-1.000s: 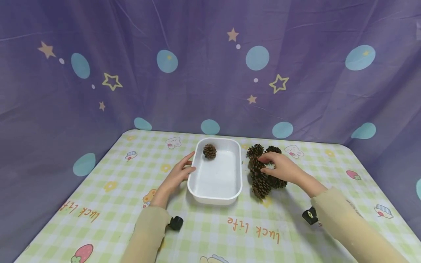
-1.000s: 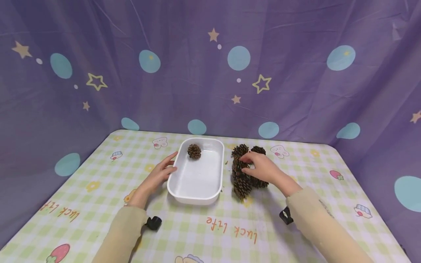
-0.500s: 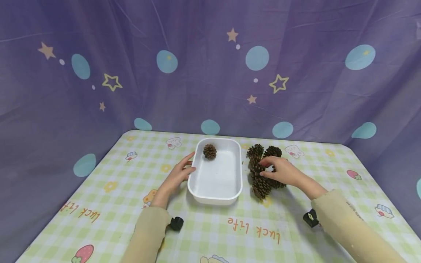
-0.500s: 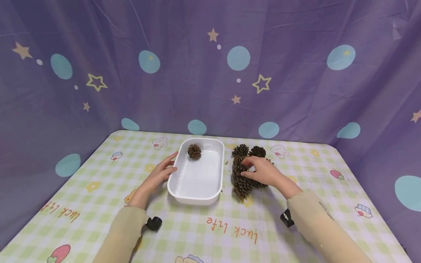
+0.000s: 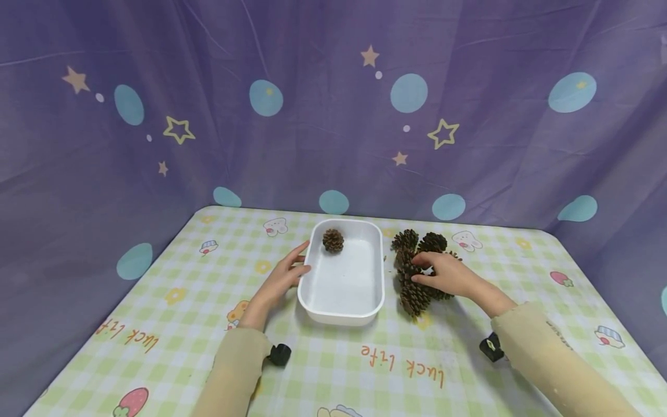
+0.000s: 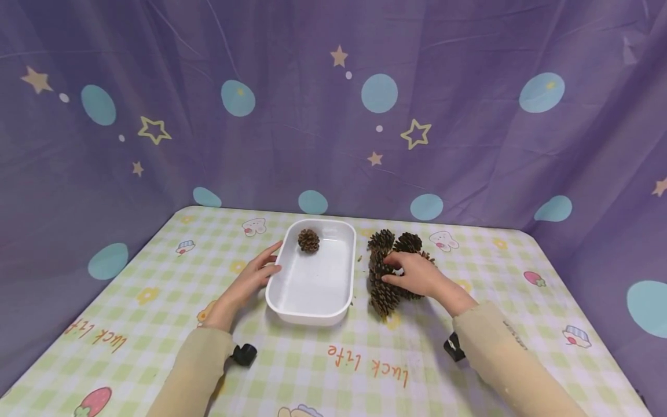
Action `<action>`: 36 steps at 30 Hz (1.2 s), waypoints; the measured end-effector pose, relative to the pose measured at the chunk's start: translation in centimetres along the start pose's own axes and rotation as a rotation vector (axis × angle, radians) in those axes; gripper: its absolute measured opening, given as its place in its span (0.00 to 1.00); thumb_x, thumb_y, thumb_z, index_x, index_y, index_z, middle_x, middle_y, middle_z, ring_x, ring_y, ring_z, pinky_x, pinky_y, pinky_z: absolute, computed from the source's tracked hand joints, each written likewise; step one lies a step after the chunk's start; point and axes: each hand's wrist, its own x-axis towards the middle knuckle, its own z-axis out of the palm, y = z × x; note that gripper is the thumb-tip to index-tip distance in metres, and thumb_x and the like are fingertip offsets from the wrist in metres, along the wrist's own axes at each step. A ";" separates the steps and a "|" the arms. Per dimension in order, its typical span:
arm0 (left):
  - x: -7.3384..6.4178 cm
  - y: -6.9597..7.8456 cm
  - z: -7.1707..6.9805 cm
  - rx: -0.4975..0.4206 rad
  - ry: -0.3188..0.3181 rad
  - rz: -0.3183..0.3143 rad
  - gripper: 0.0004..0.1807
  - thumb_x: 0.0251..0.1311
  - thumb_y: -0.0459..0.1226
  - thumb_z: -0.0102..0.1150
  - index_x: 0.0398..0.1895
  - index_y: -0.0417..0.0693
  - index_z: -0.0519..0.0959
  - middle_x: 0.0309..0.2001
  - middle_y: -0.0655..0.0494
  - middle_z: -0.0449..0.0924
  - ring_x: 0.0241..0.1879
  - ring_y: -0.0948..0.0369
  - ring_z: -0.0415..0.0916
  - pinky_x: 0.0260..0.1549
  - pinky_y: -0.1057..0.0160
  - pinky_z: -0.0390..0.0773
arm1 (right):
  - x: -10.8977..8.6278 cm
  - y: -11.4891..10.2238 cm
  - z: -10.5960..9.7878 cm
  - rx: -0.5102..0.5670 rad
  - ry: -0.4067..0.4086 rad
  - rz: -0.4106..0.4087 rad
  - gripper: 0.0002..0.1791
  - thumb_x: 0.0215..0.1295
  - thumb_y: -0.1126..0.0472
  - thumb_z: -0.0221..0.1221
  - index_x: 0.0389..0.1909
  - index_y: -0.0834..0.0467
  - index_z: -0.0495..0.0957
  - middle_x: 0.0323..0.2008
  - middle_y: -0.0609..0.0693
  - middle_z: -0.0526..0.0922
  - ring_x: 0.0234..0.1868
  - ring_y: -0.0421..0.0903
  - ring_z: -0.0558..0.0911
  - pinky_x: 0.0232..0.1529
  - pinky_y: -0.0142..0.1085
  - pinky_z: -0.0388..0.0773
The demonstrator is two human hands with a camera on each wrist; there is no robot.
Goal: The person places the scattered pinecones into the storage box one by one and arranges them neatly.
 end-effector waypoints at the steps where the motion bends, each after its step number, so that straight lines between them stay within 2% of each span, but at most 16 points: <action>1: 0.1 -0.1 0.0 -0.001 0.001 0.003 0.34 0.62 0.37 0.47 0.71 0.55 0.50 0.61 0.39 0.60 0.55 0.46 0.66 0.48 0.56 0.77 | 0.0 0.0 0.0 0.000 0.000 0.001 0.23 0.59 0.48 0.58 0.52 0.57 0.74 0.48 0.51 0.79 0.47 0.50 0.78 0.47 0.46 0.76; 9: 1.7 -2.5 -0.2 -0.020 0.015 0.001 0.34 0.61 0.40 0.50 0.70 0.60 0.51 0.61 0.43 0.60 0.56 0.48 0.67 0.46 0.59 0.78 | -0.1 0.0 0.2 0.015 -0.001 0.004 0.23 0.60 0.50 0.58 0.52 0.58 0.73 0.48 0.52 0.78 0.47 0.50 0.78 0.46 0.45 0.76; 12: 1.8 -2.7 -0.2 -0.014 0.021 0.004 0.34 0.61 0.40 0.50 0.70 0.62 0.51 0.61 0.44 0.60 0.55 0.49 0.67 0.46 0.59 0.79 | -0.2 -0.1 0.3 0.015 0.002 -0.003 0.23 0.60 0.50 0.58 0.52 0.57 0.73 0.48 0.52 0.78 0.47 0.50 0.78 0.46 0.45 0.77; 15: 1.5 -2.3 -0.2 -0.027 0.013 0.006 0.34 0.61 0.39 0.49 0.70 0.61 0.51 0.61 0.42 0.60 0.55 0.47 0.67 0.46 0.58 0.78 | -0.1 -0.1 0.2 0.011 0.013 -0.017 0.22 0.59 0.50 0.58 0.52 0.57 0.73 0.47 0.52 0.78 0.46 0.49 0.78 0.45 0.44 0.77; 22: 0.0 -0.2 0.1 -0.015 0.005 0.003 0.34 0.62 0.36 0.47 0.71 0.54 0.50 0.61 0.39 0.59 0.56 0.46 0.66 0.48 0.56 0.77 | 0.0 -0.3 0.1 0.008 0.036 -0.037 0.21 0.58 0.51 0.60 0.50 0.58 0.74 0.46 0.51 0.78 0.45 0.49 0.78 0.44 0.44 0.78; 27: -0.2 0.1 0.2 -0.005 0.006 -0.002 0.34 0.62 0.37 0.47 0.71 0.56 0.50 0.61 0.40 0.60 0.56 0.46 0.66 0.49 0.57 0.77 | 0.0 -0.4 -0.1 0.020 0.052 -0.032 0.22 0.57 0.50 0.60 0.50 0.57 0.74 0.46 0.51 0.78 0.45 0.49 0.77 0.44 0.46 0.78; 36: 0.0 0.0 0.1 -0.008 0.008 -0.002 0.34 0.62 0.37 0.47 0.71 0.56 0.50 0.61 0.40 0.60 0.56 0.46 0.66 0.48 0.57 0.77 | 0.3 -0.5 -0.4 0.027 0.129 -0.060 0.20 0.55 0.51 0.62 0.47 0.56 0.76 0.43 0.49 0.77 0.44 0.48 0.78 0.41 0.43 0.80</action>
